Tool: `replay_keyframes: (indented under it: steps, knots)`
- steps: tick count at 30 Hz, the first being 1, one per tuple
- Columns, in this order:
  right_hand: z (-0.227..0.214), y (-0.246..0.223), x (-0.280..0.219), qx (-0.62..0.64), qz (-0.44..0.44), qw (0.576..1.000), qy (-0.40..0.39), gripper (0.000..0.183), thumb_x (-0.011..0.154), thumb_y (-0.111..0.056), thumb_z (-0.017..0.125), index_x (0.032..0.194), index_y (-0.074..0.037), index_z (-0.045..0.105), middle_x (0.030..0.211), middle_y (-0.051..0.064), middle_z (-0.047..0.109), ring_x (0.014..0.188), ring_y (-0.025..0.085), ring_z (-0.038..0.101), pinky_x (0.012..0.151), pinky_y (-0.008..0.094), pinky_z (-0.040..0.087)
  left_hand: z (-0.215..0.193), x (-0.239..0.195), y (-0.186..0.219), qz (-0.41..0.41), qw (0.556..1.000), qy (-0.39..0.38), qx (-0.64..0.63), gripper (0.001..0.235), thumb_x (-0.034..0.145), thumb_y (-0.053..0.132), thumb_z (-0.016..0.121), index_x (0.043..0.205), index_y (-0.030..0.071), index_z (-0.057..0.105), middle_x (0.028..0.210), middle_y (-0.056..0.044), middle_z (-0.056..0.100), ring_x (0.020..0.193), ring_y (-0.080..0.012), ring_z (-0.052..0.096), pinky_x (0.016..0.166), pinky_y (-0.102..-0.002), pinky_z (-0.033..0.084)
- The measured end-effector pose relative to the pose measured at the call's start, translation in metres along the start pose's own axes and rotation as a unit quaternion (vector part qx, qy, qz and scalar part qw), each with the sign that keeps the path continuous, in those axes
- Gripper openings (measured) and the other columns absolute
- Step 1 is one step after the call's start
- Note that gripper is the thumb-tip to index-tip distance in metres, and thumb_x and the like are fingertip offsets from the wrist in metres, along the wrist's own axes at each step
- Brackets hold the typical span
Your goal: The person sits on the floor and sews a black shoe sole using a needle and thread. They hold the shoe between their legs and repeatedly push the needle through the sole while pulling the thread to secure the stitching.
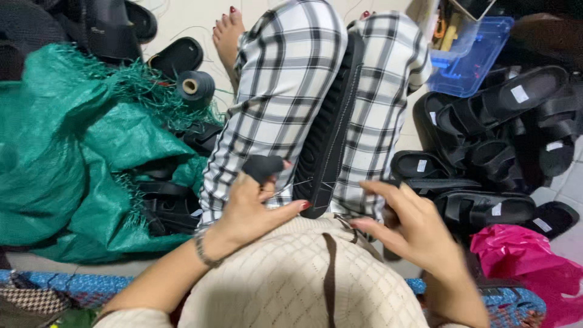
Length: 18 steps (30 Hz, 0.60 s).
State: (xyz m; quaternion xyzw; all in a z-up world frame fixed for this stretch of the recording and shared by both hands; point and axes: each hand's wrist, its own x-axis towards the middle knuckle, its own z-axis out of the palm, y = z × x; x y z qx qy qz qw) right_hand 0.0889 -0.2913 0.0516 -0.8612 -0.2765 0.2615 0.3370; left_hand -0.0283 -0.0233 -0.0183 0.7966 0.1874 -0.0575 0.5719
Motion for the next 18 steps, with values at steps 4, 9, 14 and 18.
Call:
replay_keyframes:
  steps: [4, 9, 14, 18]
  knots:
    - [0.050, 0.026, 0.012, 0.084, -0.044, 0.992, 0.081, 0.030, 0.082, -0.022, 0.081, 0.112, -0.021, 0.079, 0.093, 0.002, 0.070, 0.074, 0.020, 0.069, 0.067, 0.028, 0.055, -0.009, 0.019, 0.033, 0.029, 0.998, -0.048, 0.013, 0.076, 0.057, 0.033, 0.099, 0.122, 0.007, 0.069, 0.066, -0.002, 0.036, 0.062, -0.0281, 0.050, 0.073, -0.038, 0.052]
    - [0.055, 0.023, 0.028, 0.355, 0.006, 0.932, 0.067, 0.005, 0.082, -0.010, 0.080, 0.086, -0.006, 0.079, 0.073, 0.009, 0.067, 0.063, 0.013, 0.055, 0.061, 0.025, 0.045, 0.013, 0.021, 0.012, 0.134, 0.980, -0.103, 0.104, 0.089, 0.074, 0.046, 0.088, 0.148, 0.018, 0.049, 0.133, -0.021, 0.050, 0.117, -0.0475, 0.060, 0.093, -0.056, 0.053]
    - [0.064, 0.028, 0.017, 0.133, -0.005, 0.985, 0.114, 0.022, 0.074, -0.009, 0.084, 0.092, -0.011, 0.071, 0.066, 0.004, 0.068, 0.057, 0.020, 0.065, 0.058, 0.029, 0.052, 0.014, 0.018, 0.005, 0.162, 0.976, -0.101, 0.101, 0.088, 0.075, 0.046, 0.087, 0.148, 0.014, 0.050, 0.132, -0.023, 0.052, 0.123, -0.0461, 0.057, 0.097, -0.052, 0.051]
    - [0.041, 0.036, 0.001, -0.046, -0.054, 0.990, 0.121, 0.025, 0.073, -0.009, 0.075, 0.092, -0.024, 0.077, 0.062, -0.004, 0.053, 0.053, 0.021, 0.060, 0.055, 0.032, 0.052, 0.008, 0.026, 0.015, 0.157, 0.981, -0.085, 0.080, 0.094, 0.068, 0.044, 0.091, 0.147, 0.013, 0.051, 0.125, -0.020, 0.056, 0.109, -0.0452, 0.063, 0.088, -0.053, 0.054]
